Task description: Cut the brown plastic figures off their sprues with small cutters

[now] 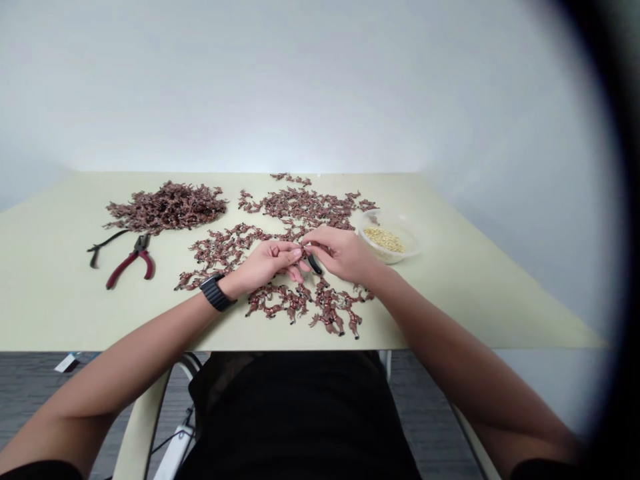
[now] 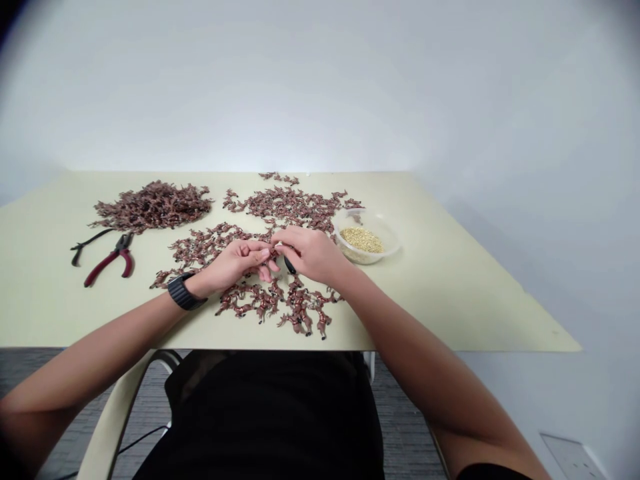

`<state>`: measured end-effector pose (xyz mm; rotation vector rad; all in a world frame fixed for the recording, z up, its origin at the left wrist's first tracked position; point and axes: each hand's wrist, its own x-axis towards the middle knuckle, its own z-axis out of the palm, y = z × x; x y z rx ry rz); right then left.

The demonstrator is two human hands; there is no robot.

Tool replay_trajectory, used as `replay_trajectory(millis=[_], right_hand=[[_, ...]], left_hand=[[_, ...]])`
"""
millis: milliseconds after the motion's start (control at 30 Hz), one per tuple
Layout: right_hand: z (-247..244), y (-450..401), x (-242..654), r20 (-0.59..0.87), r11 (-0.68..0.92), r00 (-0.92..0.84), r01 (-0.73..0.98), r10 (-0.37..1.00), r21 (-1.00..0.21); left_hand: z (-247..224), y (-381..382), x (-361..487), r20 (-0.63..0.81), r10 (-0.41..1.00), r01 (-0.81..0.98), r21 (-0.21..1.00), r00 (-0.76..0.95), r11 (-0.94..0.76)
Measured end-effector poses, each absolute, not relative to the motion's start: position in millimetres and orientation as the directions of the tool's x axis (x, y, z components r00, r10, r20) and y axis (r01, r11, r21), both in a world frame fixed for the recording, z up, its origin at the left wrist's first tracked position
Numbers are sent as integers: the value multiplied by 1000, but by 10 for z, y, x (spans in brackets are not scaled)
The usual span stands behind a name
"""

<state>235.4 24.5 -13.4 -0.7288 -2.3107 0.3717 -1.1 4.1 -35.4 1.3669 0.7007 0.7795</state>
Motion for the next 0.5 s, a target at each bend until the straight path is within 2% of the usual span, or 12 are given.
replay_trajectory(millis=[200, 367, 433, 500], right_hand=[[-177, 254, 2368, 488, 834, -678, 422, 550, -354], [-196, 242, 2358, 443, 839, -713, 481, 544, -255], [-199, 224, 2332, 439, 817, -689, 505, 576, -278], [-210, 204, 2292, 431, 768, -636, 527, 640, -363]], left_hand=[[-394, 54, -29, -24, 804, -97, 990, 594, 102], [-377, 46, -14, -12, 811, -36, 999, 584, 41], [-366, 34, -2, 6, 823, -12, 1000, 568, 2], [-358, 15, 11, 31, 837, 37, 997, 546, -61]])
